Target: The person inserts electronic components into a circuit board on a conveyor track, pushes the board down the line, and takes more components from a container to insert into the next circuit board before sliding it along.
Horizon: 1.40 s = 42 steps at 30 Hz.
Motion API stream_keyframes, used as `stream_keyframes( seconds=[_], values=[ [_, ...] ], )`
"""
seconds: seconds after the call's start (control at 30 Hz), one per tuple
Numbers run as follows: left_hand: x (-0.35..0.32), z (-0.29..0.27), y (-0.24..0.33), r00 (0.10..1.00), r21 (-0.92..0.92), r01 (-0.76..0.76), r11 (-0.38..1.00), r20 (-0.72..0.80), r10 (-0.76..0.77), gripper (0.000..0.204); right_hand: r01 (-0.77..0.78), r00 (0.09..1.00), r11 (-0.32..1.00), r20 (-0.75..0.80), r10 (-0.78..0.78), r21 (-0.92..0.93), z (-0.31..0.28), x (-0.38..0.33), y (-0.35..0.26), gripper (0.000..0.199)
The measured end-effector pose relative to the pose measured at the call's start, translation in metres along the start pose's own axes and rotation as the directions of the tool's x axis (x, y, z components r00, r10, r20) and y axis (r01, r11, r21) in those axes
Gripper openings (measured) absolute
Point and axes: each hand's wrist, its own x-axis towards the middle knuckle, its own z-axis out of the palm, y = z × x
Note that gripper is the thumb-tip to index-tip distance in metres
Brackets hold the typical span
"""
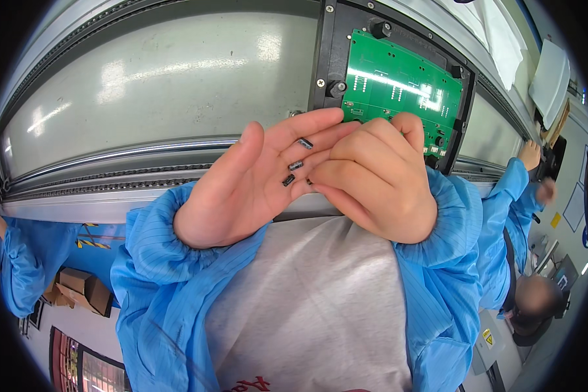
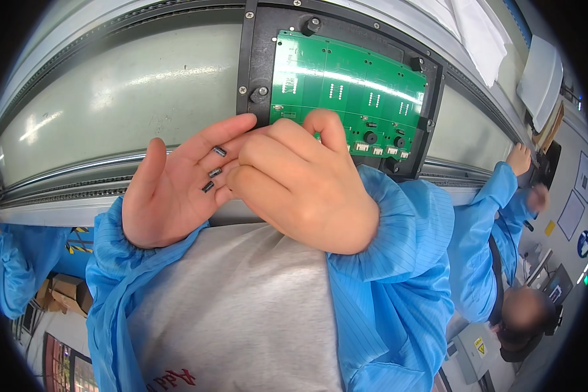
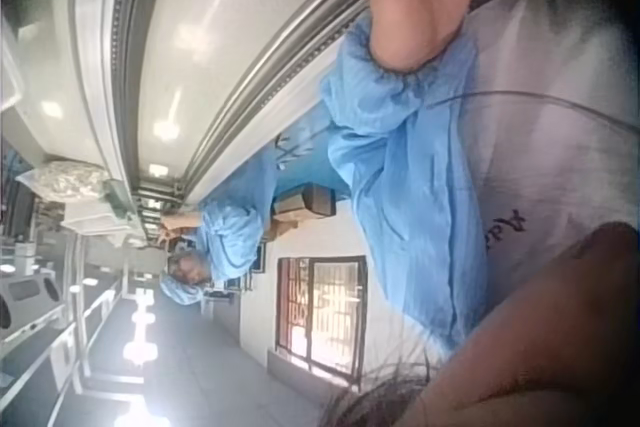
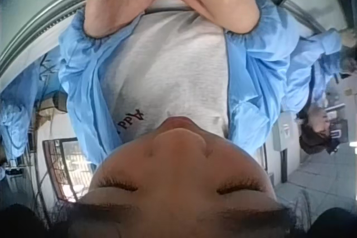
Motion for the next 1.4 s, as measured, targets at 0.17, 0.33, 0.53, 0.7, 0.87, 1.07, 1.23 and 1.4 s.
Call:
stream_keyframes(
  seconds=[0.17,0.33,0.53,0.7,0.87,1.07,1.23,1.4],
  values=[
    [0.004,-0.002,-0.011,0.995,0.151,-0.014,0.988,-0.099,0.029,0.056,-0.114,0.992,0.971,0.071,0.102,0.211,-0.017,-0.006,0.008,0.015],
    [-0.006,-0.018,0.000,0.990,0.266,0.120,0.956,0.034,-0.134,0.023,-0.206,0.979,0.935,0.056,0.198,0.290,-0.016,-0.011,0.005,0.014],
    [-0.010,-0.021,0.002,0.988,0.360,0.137,0.923,0.023,-0.156,0.012,-0.188,0.982,0.953,0.060,0.179,0.236,-0.007,-0.009,-0.005,0.015],
    [-0.018,-0.024,0.004,0.989,0.451,0.129,0.883,0.002,-0.146,0.011,-0.135,0.991,0.974,0.035,0.131,0.183,-0.004,-0.007,-0.009,0.014],
    [-0.022,-0.034,0.004,0.995,0.182,0.088,0.979,-0.057,-0.079,0.015,-0.254,0.966,0.967,0.032,0.255,-0.021,-0.017,-0.011,0.009,0.013],
    [-0.022,-0.041,0.002,0.999,0.153,0.027,0.988,0.019,-0.031,0.019,-0.290,0.949,0.926,0.050,0.310,-0.242,-0.006,-0.007,0.023,0.009],
    [-0.021,-0.038,0.004,0.999,0.164,0.040,0.986,-0.004,-0.040,0.020,-0.299,0.938,0.916,0.093,0.333,-0.266,-0.006,-0.001,0.026,0.008],
    [-0.021,-0.038,0.004,1.000,0.159,0.029,0.987,0.003,-0.029,0.021,-0.290,0.937,0.910,0.106,0.332,-0.296,-0.007,0.000,0.027,0.008]
  ],
)
